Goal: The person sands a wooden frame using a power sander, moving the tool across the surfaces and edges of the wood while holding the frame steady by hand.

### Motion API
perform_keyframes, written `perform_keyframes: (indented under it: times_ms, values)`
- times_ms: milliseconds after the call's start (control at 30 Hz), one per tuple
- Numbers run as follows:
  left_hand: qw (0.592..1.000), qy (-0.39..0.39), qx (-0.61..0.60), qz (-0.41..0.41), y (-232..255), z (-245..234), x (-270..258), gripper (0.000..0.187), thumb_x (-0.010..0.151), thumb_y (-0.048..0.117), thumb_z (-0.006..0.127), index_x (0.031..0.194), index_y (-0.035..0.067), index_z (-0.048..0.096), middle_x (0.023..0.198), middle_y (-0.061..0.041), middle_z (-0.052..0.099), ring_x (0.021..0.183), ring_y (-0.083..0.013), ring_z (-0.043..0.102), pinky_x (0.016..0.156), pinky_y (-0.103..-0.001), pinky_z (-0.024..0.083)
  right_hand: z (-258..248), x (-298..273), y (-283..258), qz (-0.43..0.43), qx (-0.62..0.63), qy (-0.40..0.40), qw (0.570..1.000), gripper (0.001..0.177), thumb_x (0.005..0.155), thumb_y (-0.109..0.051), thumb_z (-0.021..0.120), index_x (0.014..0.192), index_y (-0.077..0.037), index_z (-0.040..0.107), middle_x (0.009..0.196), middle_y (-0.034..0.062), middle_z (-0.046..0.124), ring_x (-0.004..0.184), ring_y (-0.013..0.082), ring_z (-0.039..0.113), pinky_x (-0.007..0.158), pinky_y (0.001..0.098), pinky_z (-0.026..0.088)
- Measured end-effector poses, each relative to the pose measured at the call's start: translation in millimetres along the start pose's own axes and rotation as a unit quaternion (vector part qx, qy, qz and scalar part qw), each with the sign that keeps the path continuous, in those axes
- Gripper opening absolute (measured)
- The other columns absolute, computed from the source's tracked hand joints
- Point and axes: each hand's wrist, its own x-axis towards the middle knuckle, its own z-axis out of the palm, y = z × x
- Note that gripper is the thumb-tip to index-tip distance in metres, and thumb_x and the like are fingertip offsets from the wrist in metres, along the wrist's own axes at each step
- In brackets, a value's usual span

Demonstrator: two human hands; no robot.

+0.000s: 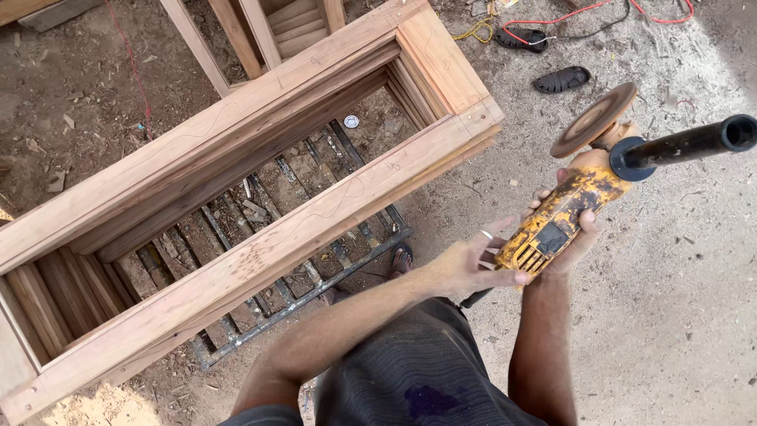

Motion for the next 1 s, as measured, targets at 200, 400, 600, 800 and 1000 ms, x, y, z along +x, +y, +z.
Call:
perform_keyframes:
  times_ms: [200, 400, 600, 800, 1000]
  values:
    - [0.956, 0.19, 0.217, 0.06, 5.4, 19.4, 5.6, 0.087, 0.098, 0.056, 0.062, 0.17, 0.022, 0.027, 0.126, -0.026, 0.064, 0.111, -0.044, 0.071, 0.098, -0.048, 0.059, 21.7, 10.5, 23.7, 0.08, -0.001, -0.017, 0.997, 0.079, 0.093, -0.048, 0.069, 0.151, -0.001, 0.043, 0.123, 0.0172, 0.063, 0.104, 0.0249, 0.066, 0.087, 0.0363, 0.059]
    - [0.924, 0.244, 0.292, 0.043, -19.2, 13.7, -13.9, 0.086, 0.092, 0.053, 0.074, 0.163, 0.026, 0.034, 0.122, -0.026, 0.064, 0.101, -0.0416, 0.073, 0.089, -0.047, 0.061, 8.7, 9.6, 46.6, 0.193, 0.074, -0.035, 0.978, 0.065, 0.095, -0.042, 0.07, 0.137, 0.002, 0.047, 0.123, 0.0143, 0.056, 0.11, 0.0229, 0.06, 0.098, 0.0373, 0.054]
    - [0.966, 0.133, -0.177, 0.13, -62.9, 9.3, -32.2, 0.103, 0.091, 0.016, 0.083, 0.173, 0.02, 0.021, 0.131, -0.026, 0.064, 0.114, -0.0289, 0.066, 0.096, -0.039, 0.059, -15.7, 21.2, 56.7, 0.216, 0.108, -0.111, 0.964, 0.055, 0.101, -0.034, 0.071, 0.142, -0.006, 0.046, 0.122, 0.0107, 0.054, 0.109, 0.0199, 0.057, 0.099, 0.0337, 0.054]
    - [0.934, 0.211, -0.281, 0.069, -79.1, -3.5, -32.8, 0.089, 0.092, 0.032, 0.071, 0.167, 0.027, 0.026, 0.094, -0.006, 0.067, 0.07, -0.0102, 0.065, 0.057, -0.024, 0.054, 24.7, -9.3, 72.1, 0.263, 0.049, -0.178, 0.947, 0.06, 0.112, -0.042, 0.063, 0.151, -0.002, 0.042, 0.13, 0.0083, 0.055, 0.123, 0.0174, 0.057, 0.111, 0.0276, 0.051]
    - [0.944, 0.244, -0.204, 0.088, -103.0, -39.5, -109.0, 0.097, 0.085, 0.035, 0.077, 0.167, 0.029, 0.025, 0.091, -0.01, 0.073, 0.059, -0.0104, 0.059, 0.052, -0.025, 0.05, 101.2, -54.5, 134.7, 0.21, -0.051, -0.176, 0.96, 0.058, 0.111, -0.038, 0.067, 0.147, 0.001, 0.044, 0.115, 0.0107, 0.059, 0.105, 0.0203, 0.062, 0.097, 0.0317, 0.052]
